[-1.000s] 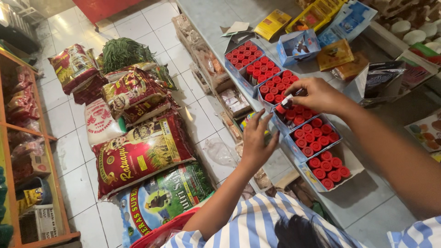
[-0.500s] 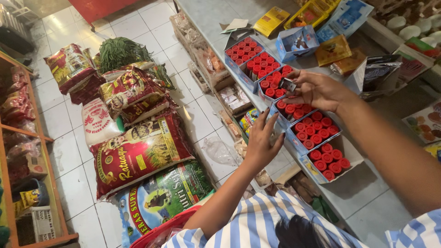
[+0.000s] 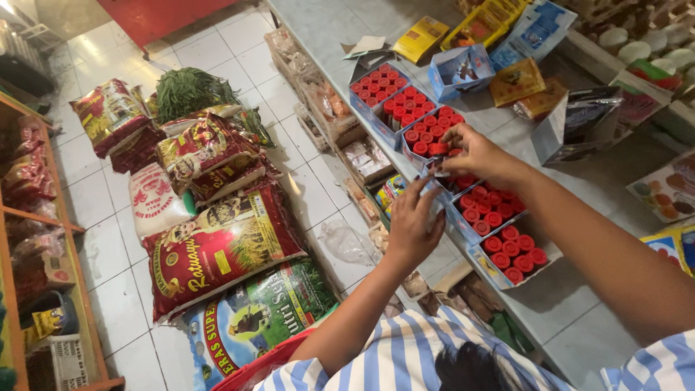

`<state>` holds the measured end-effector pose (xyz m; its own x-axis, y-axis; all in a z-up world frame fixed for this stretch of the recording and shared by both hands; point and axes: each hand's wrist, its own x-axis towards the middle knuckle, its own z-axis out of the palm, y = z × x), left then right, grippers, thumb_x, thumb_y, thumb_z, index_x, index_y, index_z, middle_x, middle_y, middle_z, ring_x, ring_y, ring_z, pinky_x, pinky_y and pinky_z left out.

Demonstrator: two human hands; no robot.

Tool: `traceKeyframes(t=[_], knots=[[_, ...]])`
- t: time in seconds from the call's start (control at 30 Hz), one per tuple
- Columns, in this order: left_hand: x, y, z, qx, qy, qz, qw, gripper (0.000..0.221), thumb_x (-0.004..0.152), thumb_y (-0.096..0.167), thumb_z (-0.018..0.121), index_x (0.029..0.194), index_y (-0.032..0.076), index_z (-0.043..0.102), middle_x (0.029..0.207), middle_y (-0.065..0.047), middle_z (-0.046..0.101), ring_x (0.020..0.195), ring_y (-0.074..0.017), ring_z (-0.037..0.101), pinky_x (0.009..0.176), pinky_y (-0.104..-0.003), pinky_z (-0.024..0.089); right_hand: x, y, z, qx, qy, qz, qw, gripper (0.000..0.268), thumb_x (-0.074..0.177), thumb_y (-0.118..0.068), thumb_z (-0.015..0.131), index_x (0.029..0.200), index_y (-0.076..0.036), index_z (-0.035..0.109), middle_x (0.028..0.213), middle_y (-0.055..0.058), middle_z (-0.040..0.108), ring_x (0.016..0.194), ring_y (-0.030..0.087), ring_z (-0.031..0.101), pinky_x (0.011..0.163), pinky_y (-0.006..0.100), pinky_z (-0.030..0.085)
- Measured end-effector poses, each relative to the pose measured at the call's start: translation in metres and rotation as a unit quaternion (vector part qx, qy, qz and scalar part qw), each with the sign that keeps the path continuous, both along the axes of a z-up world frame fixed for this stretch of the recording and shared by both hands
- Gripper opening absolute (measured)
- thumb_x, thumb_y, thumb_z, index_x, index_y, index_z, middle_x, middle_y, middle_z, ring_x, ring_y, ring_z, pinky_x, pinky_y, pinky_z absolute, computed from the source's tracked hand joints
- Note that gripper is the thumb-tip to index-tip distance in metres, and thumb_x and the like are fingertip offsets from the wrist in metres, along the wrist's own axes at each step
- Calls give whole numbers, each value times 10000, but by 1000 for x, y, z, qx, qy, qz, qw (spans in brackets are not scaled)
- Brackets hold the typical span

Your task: The person picks up various small packaged grocery items from a red plastic basket and organizes them onto a counter shelf, arranging several small bottles into a grid tray and stacking flat packets together.

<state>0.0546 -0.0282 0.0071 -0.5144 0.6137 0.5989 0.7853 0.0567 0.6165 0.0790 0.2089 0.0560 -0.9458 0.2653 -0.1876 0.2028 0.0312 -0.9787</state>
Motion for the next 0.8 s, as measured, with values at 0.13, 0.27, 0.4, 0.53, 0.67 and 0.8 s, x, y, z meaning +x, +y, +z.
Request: traceKeyframes(t=[0.13, 0.27, 0.4, 0.53, 0.67, 0.8], knots=[[1, 4, -3, -19, 33, 11, 999, 594, 896, 197, 725, 1445, 100, 520, 1530, -169, 497, 1419, -405, 469, 1174, -536, 371, -3, 12, -18, 148, 53, 30, 987, 530, 819, -29, 815, 1227, -40, 477, 1143, 109, 591, 1050, 170, 617, 850, 314, 558], [3, 5, -1, -22, 70, 24, 997, 605, 907, 224, 721, 1468, 117, 522, 1534, -182, 483, 1432, -411, 460, 1177, -532, 358, -4, 9, -4, 191, 31, 15, 981, 500, 786, -46, 803, 1175, -50, 489, 1063, 76, 630, 963, 167, 655, 794, 321, 574], [3, 5, 1, -32, 77, 56, 995, 569, 884, 241, 724, 1421, 148, 557, 1540, -186, 480, 1425, -409, 450, 1177, -527, 353, 0, -20, 28, 322, -23, 3, 946, 423, 758, -82, 833, 1075, -44, 555, 955, 95, 687, 849, 201, 698, 727, 361, 562], [1, 4, 0, -46, 78, 55, 994, 559, 902, 243, 720, 1427, 142, 557, 1545, -173, 486, 1447, -399, 444, 1195, -521, 352, 4, -52, 55, 475, -4, 12, 880, 347, 752, -182, 833, 978, -44, 609, 866, 88, 737, 801, 257, 734, 715, 382, 569], [3, 2, -2, -39, 70, 53, 995, 584, 906, 242, 719, 1448, 120, 539, 1547, -201, 471, 1440, -412, 437, 1199, -526, 345, 10, -71, 59, 617, 3, 21, 787, 250, 822, -262, 784, 955, -83, 669, 875, 63, 724, 806, 304, 707, 707, 424, 547], [4, 0, -1, -25, 63, 46, 997, 626, 894, 232, 718, 1479, 123, 524, 1548, -202, 474, 1431, -405, 460, 1196, -519, 361, 11, -67, 50, 697, 106, 42, 708, 165, 816, -221, 735, 936, -108, 729, 938, 43, 717, 925, 263, 668, 814, 425, 518]])
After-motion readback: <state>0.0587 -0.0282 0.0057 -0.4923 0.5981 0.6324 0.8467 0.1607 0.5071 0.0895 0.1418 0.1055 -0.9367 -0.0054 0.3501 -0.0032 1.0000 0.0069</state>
